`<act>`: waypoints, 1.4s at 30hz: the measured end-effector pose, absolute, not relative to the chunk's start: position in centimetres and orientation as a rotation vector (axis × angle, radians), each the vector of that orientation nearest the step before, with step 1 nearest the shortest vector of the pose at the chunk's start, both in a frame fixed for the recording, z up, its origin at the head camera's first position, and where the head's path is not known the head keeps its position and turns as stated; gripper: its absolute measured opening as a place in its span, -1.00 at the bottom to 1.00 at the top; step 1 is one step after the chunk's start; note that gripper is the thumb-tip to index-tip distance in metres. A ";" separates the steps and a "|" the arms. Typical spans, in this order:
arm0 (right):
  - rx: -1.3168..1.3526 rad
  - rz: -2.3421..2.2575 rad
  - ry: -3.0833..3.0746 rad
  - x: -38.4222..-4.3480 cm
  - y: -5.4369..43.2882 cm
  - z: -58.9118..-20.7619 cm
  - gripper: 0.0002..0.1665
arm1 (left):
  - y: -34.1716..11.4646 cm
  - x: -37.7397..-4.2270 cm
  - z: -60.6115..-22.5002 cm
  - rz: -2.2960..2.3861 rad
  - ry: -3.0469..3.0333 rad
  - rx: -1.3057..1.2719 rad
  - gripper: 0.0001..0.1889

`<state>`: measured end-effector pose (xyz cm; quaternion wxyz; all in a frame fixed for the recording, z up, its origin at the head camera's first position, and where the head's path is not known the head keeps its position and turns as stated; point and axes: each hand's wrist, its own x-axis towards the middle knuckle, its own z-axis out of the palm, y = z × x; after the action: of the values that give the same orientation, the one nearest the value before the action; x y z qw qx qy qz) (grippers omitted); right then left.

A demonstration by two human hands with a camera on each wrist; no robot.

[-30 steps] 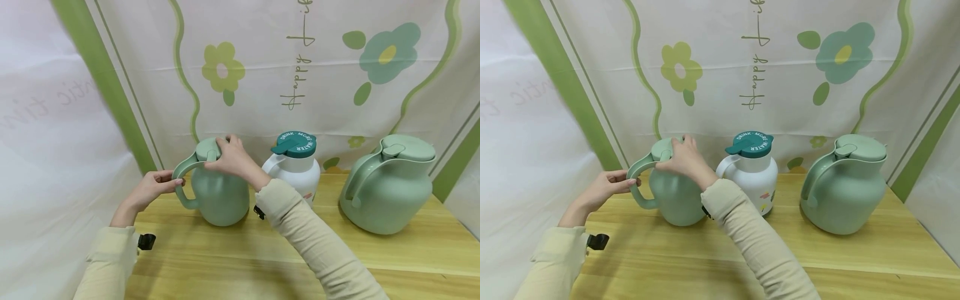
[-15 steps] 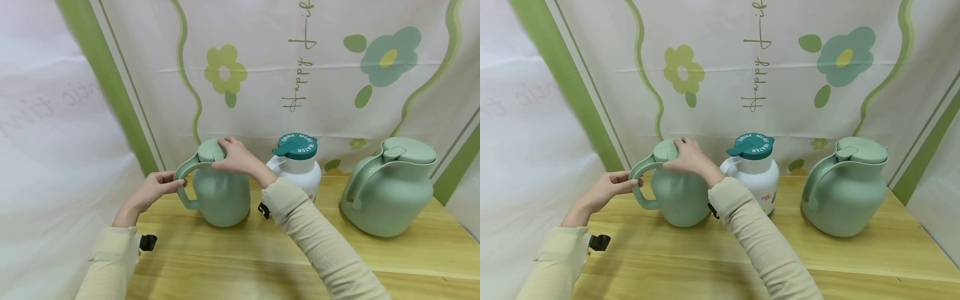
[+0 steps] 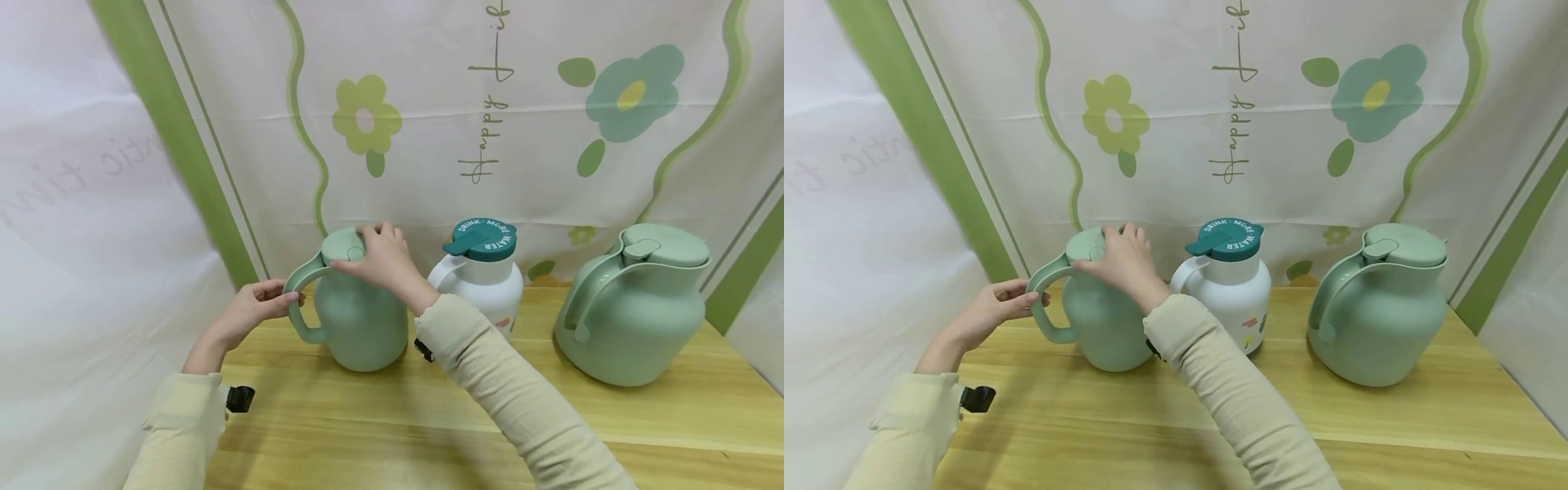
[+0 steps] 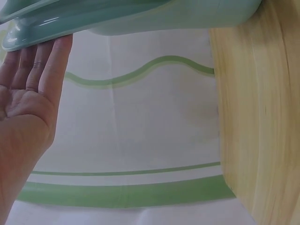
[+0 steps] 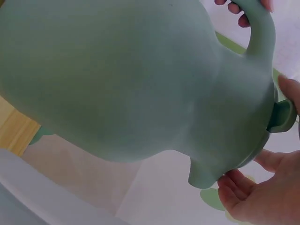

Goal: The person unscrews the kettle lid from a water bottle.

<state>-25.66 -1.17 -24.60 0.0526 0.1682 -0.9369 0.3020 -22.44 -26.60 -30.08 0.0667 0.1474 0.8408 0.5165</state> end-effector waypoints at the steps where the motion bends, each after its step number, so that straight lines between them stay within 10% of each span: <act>1: 0.517 0.907 -2.853 -25.7 -1.1 -24.6 -0.10 | -26.6 -22.4 -30.1 1.563 2.532 0.447 -0.57; 21: 0.760 1.130 -2.836 -27.6 1.9 -24.0 -0.34 | -26.7 -22.8 -30.4 1.547 2.522 0.427 -0.56; 42: 0.444 0.806 -2.828 -26.1 -2.1 -24.6 -0.03 | -26.4 -22.6 -30.4 1.550 2.549 0.436 -0.56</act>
<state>-26.12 -2.06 -24.63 0.0839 0.1487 -0.9476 0.2699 -22.59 -26.43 -30.39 0.0633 0.1443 0.8437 0.5131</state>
